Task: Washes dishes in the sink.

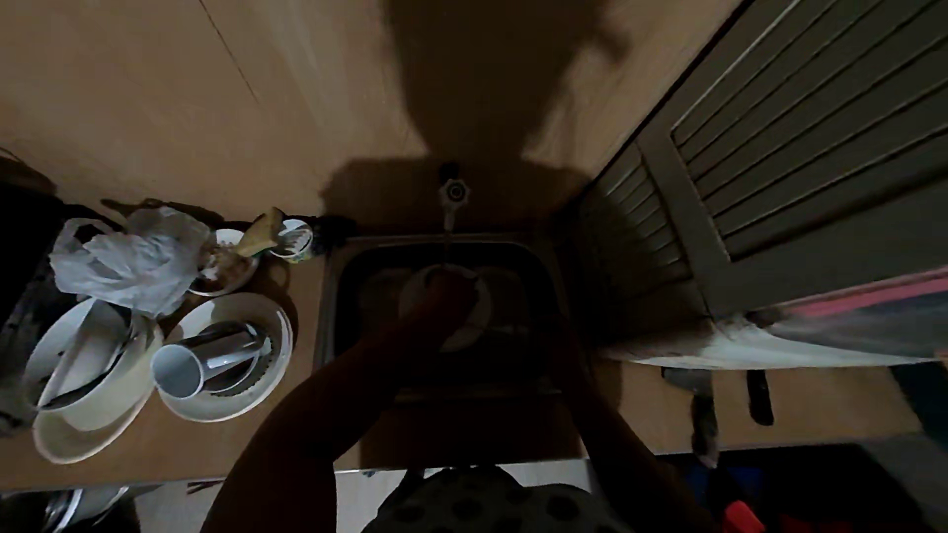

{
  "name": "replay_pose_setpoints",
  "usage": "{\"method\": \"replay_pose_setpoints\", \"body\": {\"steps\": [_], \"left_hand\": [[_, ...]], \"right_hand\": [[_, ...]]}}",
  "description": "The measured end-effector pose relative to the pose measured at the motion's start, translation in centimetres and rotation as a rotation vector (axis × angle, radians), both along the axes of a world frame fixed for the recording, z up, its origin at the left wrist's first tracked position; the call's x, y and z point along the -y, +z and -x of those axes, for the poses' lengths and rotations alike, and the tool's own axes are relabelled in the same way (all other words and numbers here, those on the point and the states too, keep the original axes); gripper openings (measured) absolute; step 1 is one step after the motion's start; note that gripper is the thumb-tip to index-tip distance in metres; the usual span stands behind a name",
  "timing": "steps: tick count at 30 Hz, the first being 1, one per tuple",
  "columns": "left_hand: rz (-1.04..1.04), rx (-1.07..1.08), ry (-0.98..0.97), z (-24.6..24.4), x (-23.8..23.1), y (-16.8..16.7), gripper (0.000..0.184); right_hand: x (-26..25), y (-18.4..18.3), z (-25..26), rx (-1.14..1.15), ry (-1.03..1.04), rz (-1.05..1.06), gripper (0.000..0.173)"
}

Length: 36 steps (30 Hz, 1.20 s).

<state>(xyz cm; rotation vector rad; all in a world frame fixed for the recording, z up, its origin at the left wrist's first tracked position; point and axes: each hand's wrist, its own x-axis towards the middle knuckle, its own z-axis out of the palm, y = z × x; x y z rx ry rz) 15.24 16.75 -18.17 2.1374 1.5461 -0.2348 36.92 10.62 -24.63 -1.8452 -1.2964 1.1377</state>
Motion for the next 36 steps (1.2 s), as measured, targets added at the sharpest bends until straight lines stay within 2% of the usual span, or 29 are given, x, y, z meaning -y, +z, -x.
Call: {"method": "replay_pose_setpoints", "body": {"steps": [2, 3, 5, 7, 9, 11, 13, 14, 17, 19, 21, 24, 26, 28, 30, 32, 33, 34, 36], "left_hand": [[0.041, 0.069, 0.189, 0.4, -0.6, -1.7, 0.031], [0.025, 0.043, 0.214, 0.7, -1.1, -2.4, 0.03], [-0.044, 0.009, 0.131, 1.9, -1.4, -3.1, 0.026], [-0.178, 0.12, 0.06, 3.6, -1.4, -3.2, 0.036], [-0.215, 0.239, 0.039, 4.8, -0.7, -1.7, 0.044], [-0.159, 0.328, 0.076, 5.2, 0.8, 1.1, 0.035], [-0.057, 0.399, 0.196, 5.6, 1.9, 3.0, 0.03], [-0.041, 0.478, 0.263, 6.1, 2.1, 3.2, 0.029], [-0.064, 0.742, 0.42, 7.8, 2.5, 3.0, 0.027], [-0.102, 0.691, 0.531, 8.6, 2.0, 3.6, 0.024], [-0.233, 0.516, 0.559, 9.4, 1.4, 3.5, 0.026], [-0.381, 0.215, 0.445, 9.4, 0.4, 1.2, 0.027], [-0.258, 0.107, 0.391, 7.2, -0.1, 0.5, 0.028], [-0.162, 0.194, 0.344, 6.0, -0.3, -3.0, 0.026], [-0.025, 0.306, 0.407, 5.3, -0.7, -5.4, 0.027], [0.172, 0.558, 0.568, 5.1, -0.8, -5.1, 0.035], [0.226, 0.63, 0.595, 5.3, -0.8, -4.4, 0.036], [0.208, 0.641, 0.568, 5.7, -0.7, -3.8, 0.034], [0.056, 0.476, 0.4, 7.1, -0.5, -3.0, 0.032]], "right_hand": [[-0.1, 0.7, -0.7, 0.039, -0.011, 0.024, 0.034], [-0.3, 0.9, -0.9, 0.037, -0.027, 0.02, 0.034], [-0.4, 0.7, -1.3, 0.012, -0.074, -0.009, 0.032], [-0.8, 0.4, -2.1, -0.012, -0.083, -0.047, 0.03], [-1.2, 0.4, -2.2, -0.057, -0.095, -0.047, 0.031], [-1.7, 0.7, -1.8, -0.112, -0.087, -0.024, 0.035], [-2.7, 1.3, -1.0, -0.127, -0.005, -0.047, 0.036], [-3.2, 1.9, -0.4, -0.123, 0.051, -0.062, 0.035], [-3.9, 3.8, 2.9, -0.337, 0.043, -0.028, 0.027], [-5.3, 0.8, 3.6, -0.346, 0.113, -0.087, 0.032], [-6.5, -1.9, 4.0, -0.256, 0.184, -0.125, 0.041], [-6.3, -3.2, 4.2, -0.116, 0.203, -0.116, 0.05], [-5.2, -2.7, 4.3, -0.117, 0.204, -0.061, 0.048], [-3.5, -0.7, 4.5, -0.115, 0.2, 0.013, 0.041], [-1.9, 1.1, 4.6, 0.187, 0.388, -0.007, 0.041], [-0.4, 3.6, 5.4, 0.496, 0.548, -0.028, 0.051], [0.5, 4.7, 5.9, 0.573, 0.578, -0.079, 0.055], [1.2, 5.2, 6.0, 0.613, 0.598, -0.169, 0.056], [0.9, 2.5, 5.1, 0.703, 0.583, -0.428, 0.06]]}}
